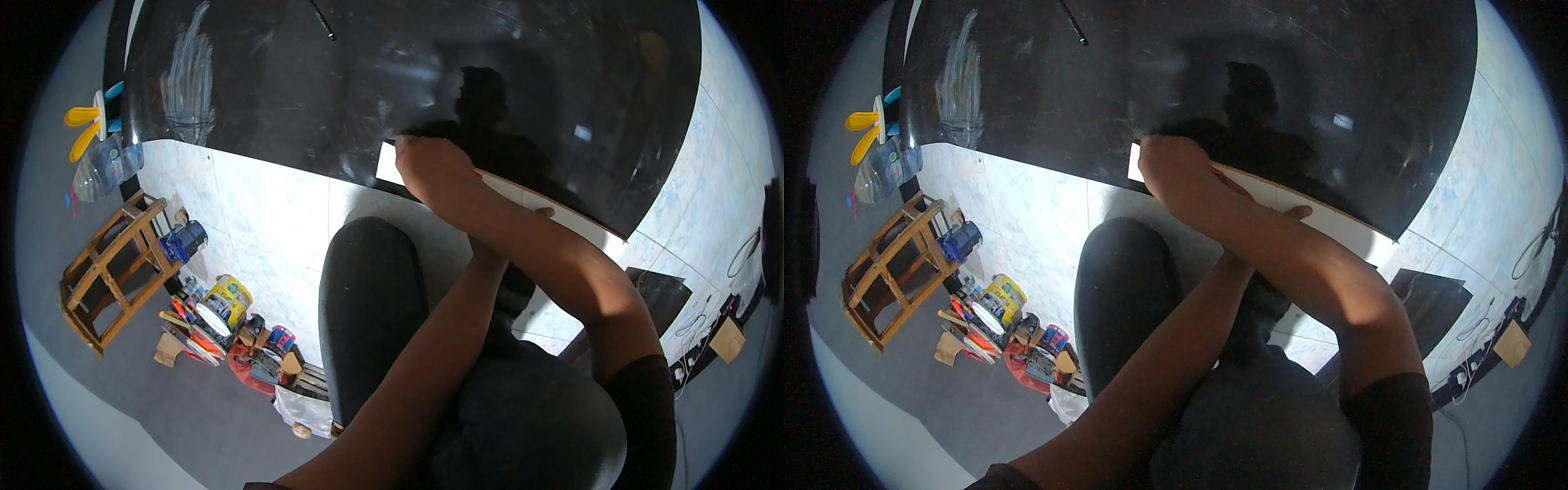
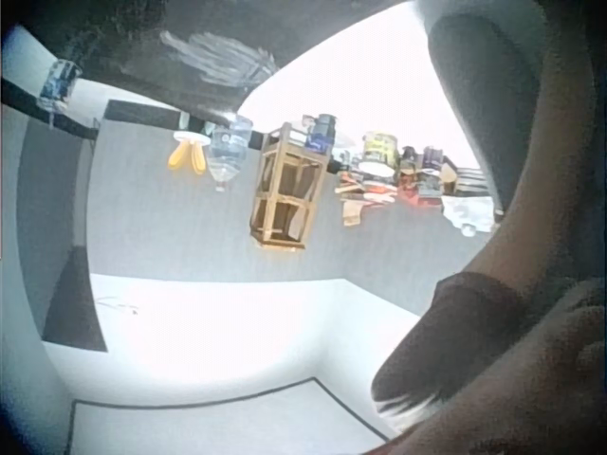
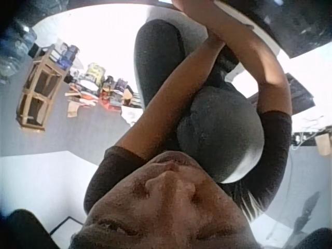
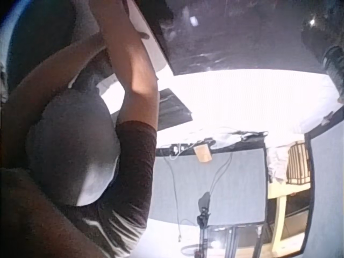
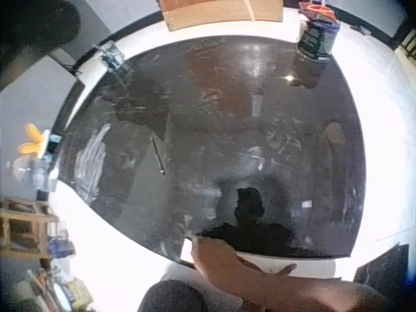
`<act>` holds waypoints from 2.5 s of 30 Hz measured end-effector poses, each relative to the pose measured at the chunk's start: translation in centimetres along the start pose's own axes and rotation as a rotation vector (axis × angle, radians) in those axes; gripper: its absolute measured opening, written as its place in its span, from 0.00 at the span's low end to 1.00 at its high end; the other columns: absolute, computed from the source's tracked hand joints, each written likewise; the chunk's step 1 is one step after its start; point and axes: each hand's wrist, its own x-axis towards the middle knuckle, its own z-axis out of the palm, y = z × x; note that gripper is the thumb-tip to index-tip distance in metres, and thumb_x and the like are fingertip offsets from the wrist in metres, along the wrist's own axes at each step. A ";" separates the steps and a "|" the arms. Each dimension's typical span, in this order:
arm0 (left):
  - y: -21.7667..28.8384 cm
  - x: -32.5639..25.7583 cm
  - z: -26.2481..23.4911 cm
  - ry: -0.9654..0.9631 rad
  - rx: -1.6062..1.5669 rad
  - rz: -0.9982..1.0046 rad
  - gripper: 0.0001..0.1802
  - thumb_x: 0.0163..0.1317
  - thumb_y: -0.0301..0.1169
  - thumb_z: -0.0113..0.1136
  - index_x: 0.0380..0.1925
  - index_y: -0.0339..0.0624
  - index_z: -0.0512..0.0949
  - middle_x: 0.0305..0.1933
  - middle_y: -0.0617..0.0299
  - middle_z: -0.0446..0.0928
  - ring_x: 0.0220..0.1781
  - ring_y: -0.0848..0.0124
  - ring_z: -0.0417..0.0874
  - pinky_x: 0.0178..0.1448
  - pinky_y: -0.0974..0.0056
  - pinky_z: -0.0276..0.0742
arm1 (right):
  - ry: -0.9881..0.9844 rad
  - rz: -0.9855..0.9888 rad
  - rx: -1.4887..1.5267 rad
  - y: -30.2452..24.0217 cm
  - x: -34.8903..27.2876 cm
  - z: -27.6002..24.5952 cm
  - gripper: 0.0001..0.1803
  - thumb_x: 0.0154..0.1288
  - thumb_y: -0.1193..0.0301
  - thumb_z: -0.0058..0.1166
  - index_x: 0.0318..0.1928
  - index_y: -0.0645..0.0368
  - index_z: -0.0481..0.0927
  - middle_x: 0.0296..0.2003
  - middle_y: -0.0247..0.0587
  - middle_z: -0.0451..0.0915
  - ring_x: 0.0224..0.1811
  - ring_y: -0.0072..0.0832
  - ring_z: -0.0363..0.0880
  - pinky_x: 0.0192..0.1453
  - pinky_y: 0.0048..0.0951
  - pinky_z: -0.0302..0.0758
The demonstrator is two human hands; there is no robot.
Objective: The person marks a large black sheet with a pencil using a white template and then cuts the material along the marked line with a utility knife.
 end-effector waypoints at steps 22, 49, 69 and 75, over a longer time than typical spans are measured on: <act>0.4 -0.6 1.1 0.121 0.197 -0.130 0.67 0.53 0.72 0.78 0.79 0.38 0.60 0.77 0.47 0.67 0.81 0.48 0.65 0.84 0.43 0.57 | 0.014 -0.124 0.098 6.2 -5.2 -0.5 0.25 0.84 0.52 0.52 0.47 0.67 0.83 0.31 0.53 0.89 0.35 0.46 0.93 0.43 0.45 0.89; 2.5 2.0 -0.4 0.341 0.479 -0.352 0.79 0.63 0.65 0.72 0.79 0.10 0.30 0.84 0.13 0.24 0.88 0.18 0.28 0.89 0.27 0.40 | -0.018 -0.070 -0.024 12.7 -12.9 -3.2 0.09 0.74 0.72 0.59 0.44 0.65 0.85 0.33 0.58 0.90 0.38 0.48 0.95 0.42 0.45 0.90; 5.5 2.5 -2.0 0.174 0.352 -0.565 0.98 0.38 0.62 0.93 0.80 0.18 0.23 0.85 0.20 0.19 0.88 0.24 0.17 0.91 0.29 0.32 | -0.087 -0.019 -0.098 16.6 -18.0 -4.0 0.08 0.75 0.76 0.53 0.51 0.64 0.80 0.38 0.55 0.90 0.42 0.49 0.94 0.44 0.46 0.90; 4.9 2.3 -1.4 0.185 0.389 -0.536 1.02 0.34 0.71 0.90 0.80 0.18 0.23 0.85 0.18 0.19 0.88 0.24 0.16 0.90 0.28 0.30 | -0.175 0.063 -0.079 17.4 -19.5 -5.0 0.11 0.78 0.76 0.51 0.54 0.66 0.81 0.41 0.59 0.91 0.45 0.53 0.94 0.47 0.50 0.91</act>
